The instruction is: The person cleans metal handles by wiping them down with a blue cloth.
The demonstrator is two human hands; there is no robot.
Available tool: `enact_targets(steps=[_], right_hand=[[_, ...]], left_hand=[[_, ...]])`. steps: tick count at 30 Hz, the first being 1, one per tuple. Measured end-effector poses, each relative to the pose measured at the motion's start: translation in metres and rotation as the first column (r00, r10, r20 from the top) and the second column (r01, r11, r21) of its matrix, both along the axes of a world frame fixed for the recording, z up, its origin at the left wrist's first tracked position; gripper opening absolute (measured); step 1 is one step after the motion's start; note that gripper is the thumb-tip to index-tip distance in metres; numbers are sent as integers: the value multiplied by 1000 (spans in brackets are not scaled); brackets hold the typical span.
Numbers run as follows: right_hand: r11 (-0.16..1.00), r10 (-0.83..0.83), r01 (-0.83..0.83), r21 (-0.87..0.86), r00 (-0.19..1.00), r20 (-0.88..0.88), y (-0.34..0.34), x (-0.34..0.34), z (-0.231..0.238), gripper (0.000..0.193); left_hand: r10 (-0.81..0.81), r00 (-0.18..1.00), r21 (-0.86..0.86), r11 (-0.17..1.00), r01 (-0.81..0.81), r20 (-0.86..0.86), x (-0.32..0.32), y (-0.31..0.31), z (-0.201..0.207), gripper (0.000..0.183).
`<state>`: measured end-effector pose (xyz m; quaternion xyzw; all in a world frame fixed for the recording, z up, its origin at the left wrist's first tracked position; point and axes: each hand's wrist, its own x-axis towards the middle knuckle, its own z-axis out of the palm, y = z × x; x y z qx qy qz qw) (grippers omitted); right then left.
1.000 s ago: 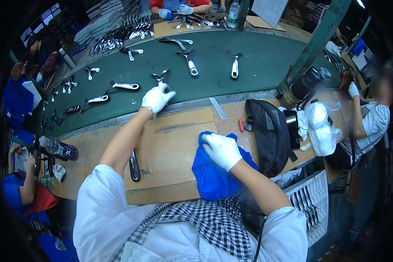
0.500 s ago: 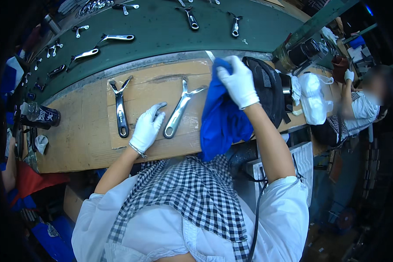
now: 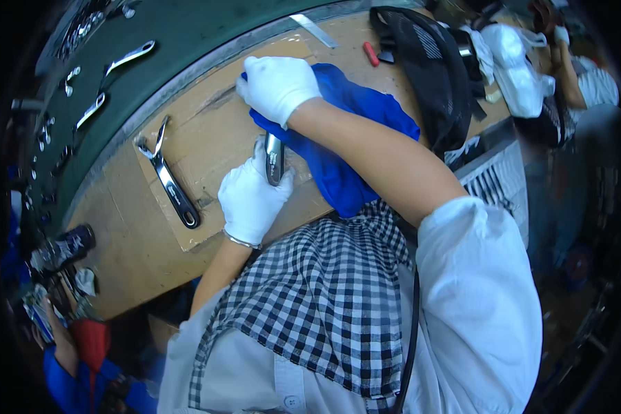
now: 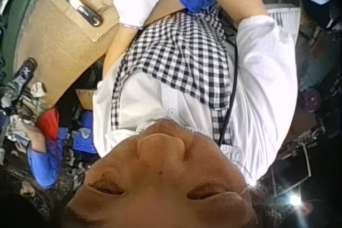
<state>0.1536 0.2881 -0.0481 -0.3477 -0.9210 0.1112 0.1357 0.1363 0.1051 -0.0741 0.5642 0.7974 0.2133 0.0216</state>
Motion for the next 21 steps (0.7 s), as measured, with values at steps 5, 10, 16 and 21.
enact_targets(steps=[5, 10, 16, 21], right_hand=[[998, 12, -6, 64, 996, -92, 39, 5, -11, 27], [998, 22, -9, 63, 979, -201, 61, 53, -10, 33], [961, 124, -151, -231, 984, -131, 18, 114, 32, 41], [935, 331, -319, 153, 942, -59, -12, 131, -6, 31]], left_hand=[[-11, 1000, -14, 1000, 11, 24, 6, 5, 8, 69], [56, 994, -112, 993, -46, 92, 10, 2, 11, 72], [89, 990, -164, 984, -70, 112, 5, -1, 17, 77], [87, 996, -240, 968, -77, 29, 12, 25, 26, 79]])
